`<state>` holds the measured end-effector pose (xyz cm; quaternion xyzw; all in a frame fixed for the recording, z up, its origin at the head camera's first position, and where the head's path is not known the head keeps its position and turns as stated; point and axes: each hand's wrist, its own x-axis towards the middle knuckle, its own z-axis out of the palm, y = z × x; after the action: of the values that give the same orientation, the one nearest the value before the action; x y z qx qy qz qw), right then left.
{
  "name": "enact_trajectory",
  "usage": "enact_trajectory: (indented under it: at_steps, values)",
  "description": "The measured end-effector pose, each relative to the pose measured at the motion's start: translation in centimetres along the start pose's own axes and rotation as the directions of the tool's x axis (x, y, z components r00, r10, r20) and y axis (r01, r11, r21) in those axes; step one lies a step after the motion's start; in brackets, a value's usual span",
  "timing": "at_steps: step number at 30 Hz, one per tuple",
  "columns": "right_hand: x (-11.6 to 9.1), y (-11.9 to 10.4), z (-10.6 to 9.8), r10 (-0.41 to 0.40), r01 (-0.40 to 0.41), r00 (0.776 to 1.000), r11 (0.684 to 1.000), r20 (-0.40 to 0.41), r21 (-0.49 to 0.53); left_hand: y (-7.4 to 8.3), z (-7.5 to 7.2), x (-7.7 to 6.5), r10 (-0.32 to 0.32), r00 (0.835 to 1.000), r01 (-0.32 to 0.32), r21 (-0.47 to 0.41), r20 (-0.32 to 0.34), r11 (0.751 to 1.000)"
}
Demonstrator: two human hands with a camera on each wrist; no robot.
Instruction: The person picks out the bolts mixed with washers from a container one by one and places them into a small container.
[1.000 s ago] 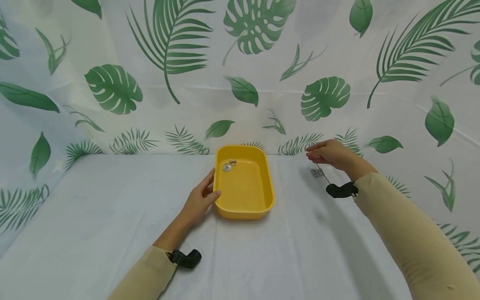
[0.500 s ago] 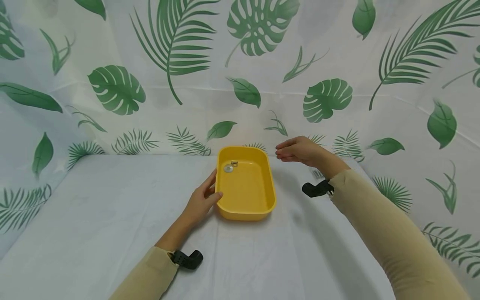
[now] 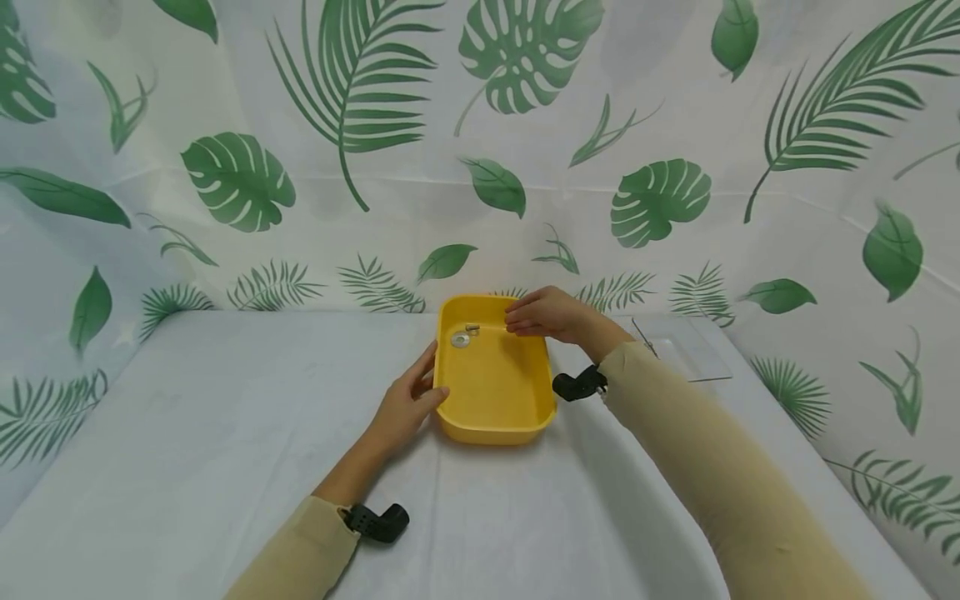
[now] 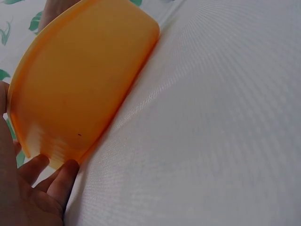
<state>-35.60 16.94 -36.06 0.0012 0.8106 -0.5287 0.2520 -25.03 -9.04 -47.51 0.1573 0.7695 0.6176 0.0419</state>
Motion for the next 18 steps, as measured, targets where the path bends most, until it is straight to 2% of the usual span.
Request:
enact_trajectory:
  at_steps: [3,9,14,18]
  values:
    - [0.9,0.0,1.1,0.017,-0.017,1.000,1.000,-0.005,0.017,0.0,0.0,0.0,0.004,1.000,-0.004,-0.003,-0.002,1.000]
    - [2.1,0.2,2.9,0.057,-0.054,0.996,0.997,-0.073,0.047,0.1,0.1,0.0,0.003,1.000,-0.003,-0.016,-0.002,1.000]
    - [2.9,0.5,4.0,0.059,-0.053,0.992,0.997,-0.113,0.049,0.1,0.2,0.0,-0.005,1.000,0.005,-0.024,-0.001,1.000]
    - [3.7,0.7,4.5,0.065,-0.053,0.991,0.993,-0.116,0.103,0.0,0.1,0.1,-0.006,1.000,0.005,-0.019,-0.017,1.000]
